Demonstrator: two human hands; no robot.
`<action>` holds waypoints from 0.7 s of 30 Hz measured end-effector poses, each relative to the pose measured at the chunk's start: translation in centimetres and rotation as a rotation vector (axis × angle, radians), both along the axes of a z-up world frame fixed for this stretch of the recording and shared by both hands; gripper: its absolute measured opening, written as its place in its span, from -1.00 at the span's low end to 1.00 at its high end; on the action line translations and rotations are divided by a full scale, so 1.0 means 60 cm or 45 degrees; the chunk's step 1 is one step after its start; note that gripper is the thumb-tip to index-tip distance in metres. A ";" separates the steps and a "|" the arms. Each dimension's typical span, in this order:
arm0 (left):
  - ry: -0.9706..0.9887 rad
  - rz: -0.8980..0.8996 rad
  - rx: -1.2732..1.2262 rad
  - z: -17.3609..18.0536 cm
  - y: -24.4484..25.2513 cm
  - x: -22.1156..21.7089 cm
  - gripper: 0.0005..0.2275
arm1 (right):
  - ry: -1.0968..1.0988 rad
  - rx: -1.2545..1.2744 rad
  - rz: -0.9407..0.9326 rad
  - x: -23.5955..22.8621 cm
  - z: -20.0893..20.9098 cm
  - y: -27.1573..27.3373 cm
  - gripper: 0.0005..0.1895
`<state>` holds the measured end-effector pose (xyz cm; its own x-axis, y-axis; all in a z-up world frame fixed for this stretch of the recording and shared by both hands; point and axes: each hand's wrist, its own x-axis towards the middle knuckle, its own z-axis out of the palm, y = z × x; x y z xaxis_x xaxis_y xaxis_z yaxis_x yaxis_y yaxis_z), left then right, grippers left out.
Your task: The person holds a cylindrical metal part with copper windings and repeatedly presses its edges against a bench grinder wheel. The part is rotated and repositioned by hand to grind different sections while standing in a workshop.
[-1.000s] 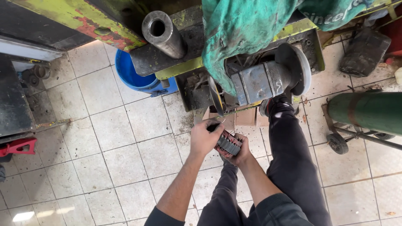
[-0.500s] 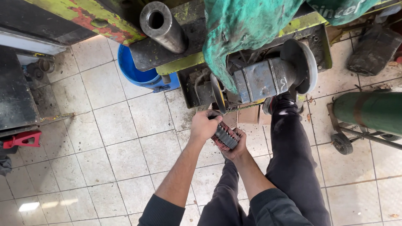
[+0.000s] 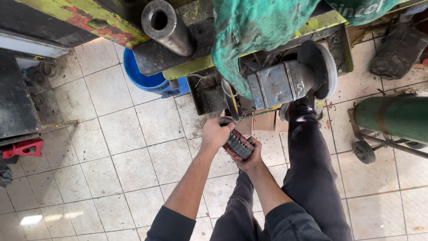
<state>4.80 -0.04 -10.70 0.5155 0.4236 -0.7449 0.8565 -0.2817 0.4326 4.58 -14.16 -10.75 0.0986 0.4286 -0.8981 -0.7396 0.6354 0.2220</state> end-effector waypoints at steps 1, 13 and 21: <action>0.000 0.000 0.000 0.004 0.000 0.001 -0.85 | 0.000 0.000 0.000 -0.001 -0.002 0.001 -0.83; 0.015 0.049 -0.001 -0.005 -0.005 0.003 -0.84 | 0.026 -0.027 -0.059 -0.006 -0.037 0.000 -0.76; -0.008 0.066 -0.023 0.003 -0.004 0.006 -0.85 | -0.015 0.017 -0.128 -0.028 -0.086 -0.012 -0.67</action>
